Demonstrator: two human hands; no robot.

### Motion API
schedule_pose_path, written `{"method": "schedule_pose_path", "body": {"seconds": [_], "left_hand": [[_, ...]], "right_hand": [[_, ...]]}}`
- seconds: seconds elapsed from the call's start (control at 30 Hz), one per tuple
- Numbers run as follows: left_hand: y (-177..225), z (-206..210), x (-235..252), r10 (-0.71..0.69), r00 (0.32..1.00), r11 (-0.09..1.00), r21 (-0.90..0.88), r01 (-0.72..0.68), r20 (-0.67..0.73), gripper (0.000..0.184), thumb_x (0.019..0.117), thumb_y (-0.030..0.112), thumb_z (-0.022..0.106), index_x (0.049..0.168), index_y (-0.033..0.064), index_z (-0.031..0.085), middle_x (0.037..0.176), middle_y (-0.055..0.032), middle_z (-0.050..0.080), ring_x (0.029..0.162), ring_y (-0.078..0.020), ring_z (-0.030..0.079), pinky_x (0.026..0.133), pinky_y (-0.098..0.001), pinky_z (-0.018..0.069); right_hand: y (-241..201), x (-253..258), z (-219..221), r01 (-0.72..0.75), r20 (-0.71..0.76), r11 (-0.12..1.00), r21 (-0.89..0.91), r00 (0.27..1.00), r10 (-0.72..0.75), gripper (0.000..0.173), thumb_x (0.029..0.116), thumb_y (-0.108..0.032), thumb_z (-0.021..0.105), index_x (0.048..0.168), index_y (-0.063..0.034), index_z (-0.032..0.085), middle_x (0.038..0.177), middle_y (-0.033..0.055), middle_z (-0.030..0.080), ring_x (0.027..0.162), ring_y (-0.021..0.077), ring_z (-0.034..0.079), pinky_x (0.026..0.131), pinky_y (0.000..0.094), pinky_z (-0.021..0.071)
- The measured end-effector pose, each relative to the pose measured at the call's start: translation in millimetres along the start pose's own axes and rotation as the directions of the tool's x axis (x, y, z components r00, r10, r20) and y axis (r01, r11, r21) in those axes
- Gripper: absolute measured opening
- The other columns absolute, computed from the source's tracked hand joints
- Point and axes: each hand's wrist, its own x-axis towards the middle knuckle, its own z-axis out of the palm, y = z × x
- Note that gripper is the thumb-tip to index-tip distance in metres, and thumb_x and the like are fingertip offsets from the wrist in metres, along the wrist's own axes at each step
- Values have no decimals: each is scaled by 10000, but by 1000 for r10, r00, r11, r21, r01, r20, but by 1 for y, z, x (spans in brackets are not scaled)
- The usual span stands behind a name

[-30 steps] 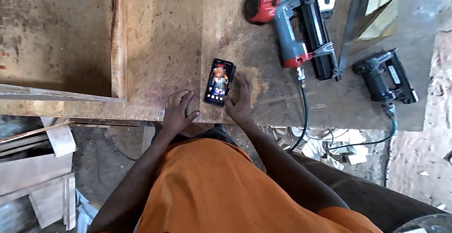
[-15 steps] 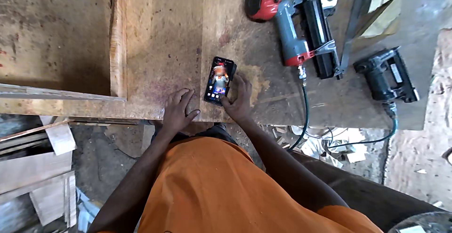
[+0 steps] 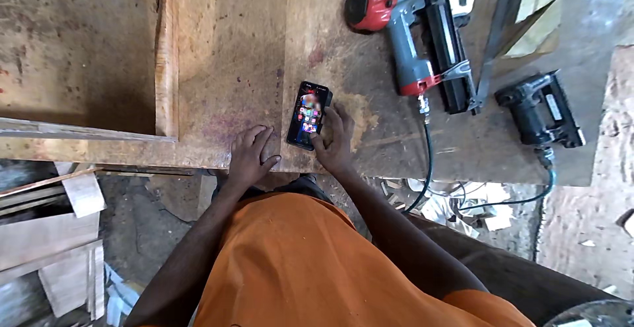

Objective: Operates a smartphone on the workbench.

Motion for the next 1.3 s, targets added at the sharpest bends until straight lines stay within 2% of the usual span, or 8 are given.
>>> {"method": "schedule_pose_path", "body": {"seconds": [0.13,0.27,0.4,0.5,0.73,1.13,1.23,1.3], "left_hand": [[0,-1,0,-3,1000,1000,2,3,7,735,898,665,625,1532,327,472,1557,5,448,1418,-274,412,1110,-554,378],[0,-1,-1,-2,1000,1000,-15,2,5,751,898,691,604,1531,305,484,1557,-16,456,1428,-280,413,1143,-564,356],[0,-1,0,-3,1000,1000,-5,3,6,751,895,687,615,1529,305,486,1557,-11,463,1432,-272,418,1153,-566,352],[-1,0,0,-18,1000,1000,-10,18,18,755,885,688,627,1529,319,483,1555,-8,464,1441,-268,410,1168,-569,341],[0,-1,0,-11,1000,1000,-5,11,15,753,887,691,620,1530,323,480,1553,-13,459,1429,-279,409,1152,-566,343],[0,0,0,0,1000,1000,17,-1,10,744,892,661,638,1534,325,470,1562,-1,447,1423,-282,407,1128,-562,355],[10,-18,1,-44,990,997,-54,52,135,735,879,558,723,1522,290,490,1594,-35,404,1460,-311,369,1134,-593,371],[32,-48,-3,-75,972,976,-183,117,222,678,886,508,743,1478,237,554,1574,-50,432,1439,-297,407,1131,-576,407]], "right_hand": [[-5,2,0,-3,52,994,-113,999,9,601,924,-528,611,1461,-264,563,1645,144,309,1457,382,351,1137,624,322],[-11,4,-2,16,150,971,-241,989,20,670,946,-690,457,1526,-357,477,1686,143,222,1502,409,279,1136,678,276],[-10,4,2,40,170,954,-298,985,11,647,958,-718,393,1515,-404,488,1700,132,204,1518,426,240,1131,685,268],[-10,3,0,20,154,966,-258,988,21,674,956,-702,417,1532,-358,472,1698,140,203,1534,420,213,1157,681,247],[-1,1,2,23,15,999,-46,1000,-22,706,951,-604,520,1490,-147,518,1642,179,311,1476,380,343,1154,626,324],[1,-1,1,11,-23,1000,14,1000,-11,622,946,-458,620,1450,-102,540,1608,175,370,1475,346,364,1174,558,356],[2,-1,1,-3,-31,1000,27,1000,4,623,944,-454,614,1437,-78,545,1590,180,398,1466,342,383,1171,553,368],[4,0,0,-7,-42,999,51,999,9,611,952,-436,606,1437,-70,545,1577,188,409,1454,344,394,1160,541,385]]}}
